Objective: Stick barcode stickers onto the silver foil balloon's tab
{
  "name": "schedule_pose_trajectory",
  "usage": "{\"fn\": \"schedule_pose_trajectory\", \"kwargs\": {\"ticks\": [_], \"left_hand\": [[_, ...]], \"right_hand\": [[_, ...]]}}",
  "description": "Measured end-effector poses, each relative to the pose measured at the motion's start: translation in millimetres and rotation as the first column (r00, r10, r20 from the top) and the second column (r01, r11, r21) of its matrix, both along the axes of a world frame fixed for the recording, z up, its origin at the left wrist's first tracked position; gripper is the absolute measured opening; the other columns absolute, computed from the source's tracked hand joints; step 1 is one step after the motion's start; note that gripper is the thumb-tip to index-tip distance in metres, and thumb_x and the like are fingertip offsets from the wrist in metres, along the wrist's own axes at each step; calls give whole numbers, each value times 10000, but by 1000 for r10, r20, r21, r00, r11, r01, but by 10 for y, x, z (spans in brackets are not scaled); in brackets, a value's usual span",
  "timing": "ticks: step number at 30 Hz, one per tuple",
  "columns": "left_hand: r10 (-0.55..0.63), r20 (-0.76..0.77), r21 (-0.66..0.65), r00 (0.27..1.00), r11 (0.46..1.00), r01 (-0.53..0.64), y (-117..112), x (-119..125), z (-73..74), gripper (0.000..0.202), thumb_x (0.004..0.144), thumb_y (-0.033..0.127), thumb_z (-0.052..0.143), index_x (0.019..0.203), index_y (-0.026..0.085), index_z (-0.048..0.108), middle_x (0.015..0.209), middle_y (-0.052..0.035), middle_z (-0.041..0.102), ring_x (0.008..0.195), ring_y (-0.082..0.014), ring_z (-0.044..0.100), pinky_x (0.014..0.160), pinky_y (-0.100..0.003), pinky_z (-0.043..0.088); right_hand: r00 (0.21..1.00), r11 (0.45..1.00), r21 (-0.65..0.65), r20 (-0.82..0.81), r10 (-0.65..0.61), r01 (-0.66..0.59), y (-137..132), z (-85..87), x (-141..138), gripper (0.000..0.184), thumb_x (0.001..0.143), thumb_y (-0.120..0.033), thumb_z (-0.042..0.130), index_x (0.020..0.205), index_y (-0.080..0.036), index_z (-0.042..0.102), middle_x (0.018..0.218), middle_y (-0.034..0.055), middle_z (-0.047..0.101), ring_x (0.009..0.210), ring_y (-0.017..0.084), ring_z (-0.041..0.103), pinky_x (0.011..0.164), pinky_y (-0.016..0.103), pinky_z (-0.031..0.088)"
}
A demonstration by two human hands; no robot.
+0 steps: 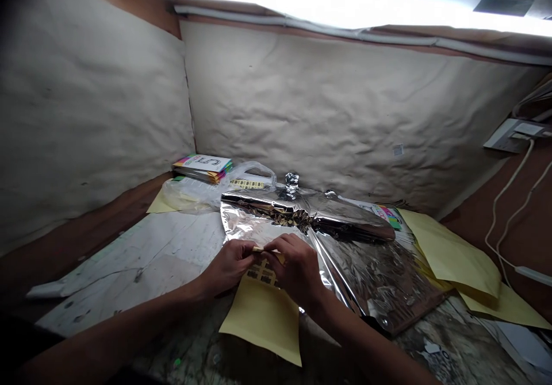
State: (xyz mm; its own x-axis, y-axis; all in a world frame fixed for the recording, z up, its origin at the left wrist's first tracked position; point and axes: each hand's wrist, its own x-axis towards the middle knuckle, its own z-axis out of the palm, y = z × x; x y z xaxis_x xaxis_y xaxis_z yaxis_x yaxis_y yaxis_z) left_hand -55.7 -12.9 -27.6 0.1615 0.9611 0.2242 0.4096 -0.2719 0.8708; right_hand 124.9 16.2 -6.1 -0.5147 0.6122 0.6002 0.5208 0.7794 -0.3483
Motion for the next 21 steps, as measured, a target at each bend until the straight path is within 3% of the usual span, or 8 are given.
{"fn": "schedule_pose_trajectory", "kwargs": {"ticks": [4, 8, 11, 15, 21], "left_hand": [[51, -72, 43, 996, 998, -48, -21, 3, 16, 361, 851, 310, 534, 553, 163, 394, 532, 59, 325, 546, -92, 304, 512, -238, 215], [45, -57, 29, 997, 999, -44, -15, -13, -8, 371, 854, 353, 552, 562, 155, 438, 541, 58, 348, 549, -90, 301, 515, -234, 226], [-36, 88, -57, 995, 998, 41, 5, -12, -14, 356, 829, 430, 585, 627, 141, 535, 593, 39, 454, 572, -97, 375, 524, -219, 280], [-143, 358, -217, 923, 948, 231, 37, 5, -40, 370, 754, 481, 667, 785, 115, 625, 726, -10, 594, 620, -124, 494, 566, -222, 372], [-117, 385, -328, 916, 910, 254, 71, -43, -108, 481, 733, 572, 661, 726, 91, 648, 638, -10, 567, 529, -105, 437, 495, -220, 322]], "right_hand": [[1000, 999, -34, -21, -12, 11, -13, 3, 1, 47, 819, -201, 701, 814, -209, 655, 778, 27, 653, 742, 191, 590, 663, 295, 443], [1000, 1000, 23, -11, 5, -5, -2, 13, 12, 58, 848, -191, 661, 809, -198, 619, 789, 41, 648, 781, 209, 571, 689, 318, 441], [1000, 994, 111, 13, 16, -17, 43, 7, 25, 63, 892, -185, 591, 829, -192, 598, 807, 56, 641, 790, 213, 557, 694, 330, 440], [998, 983, 179, 44, 34, -42, 101, -4, 57, 114, 928, -169, 511, 850, -195, 590, 820, 70, 636, 800, 214, 547, 703, 339, 451], [991, 989, 111, -77, 112, -103, 56, 32, 105, 78, 920, -168, 523, 869, -196, 575, 843, 65, 614, 829, 205, 546, 722, 343, 461]]}}
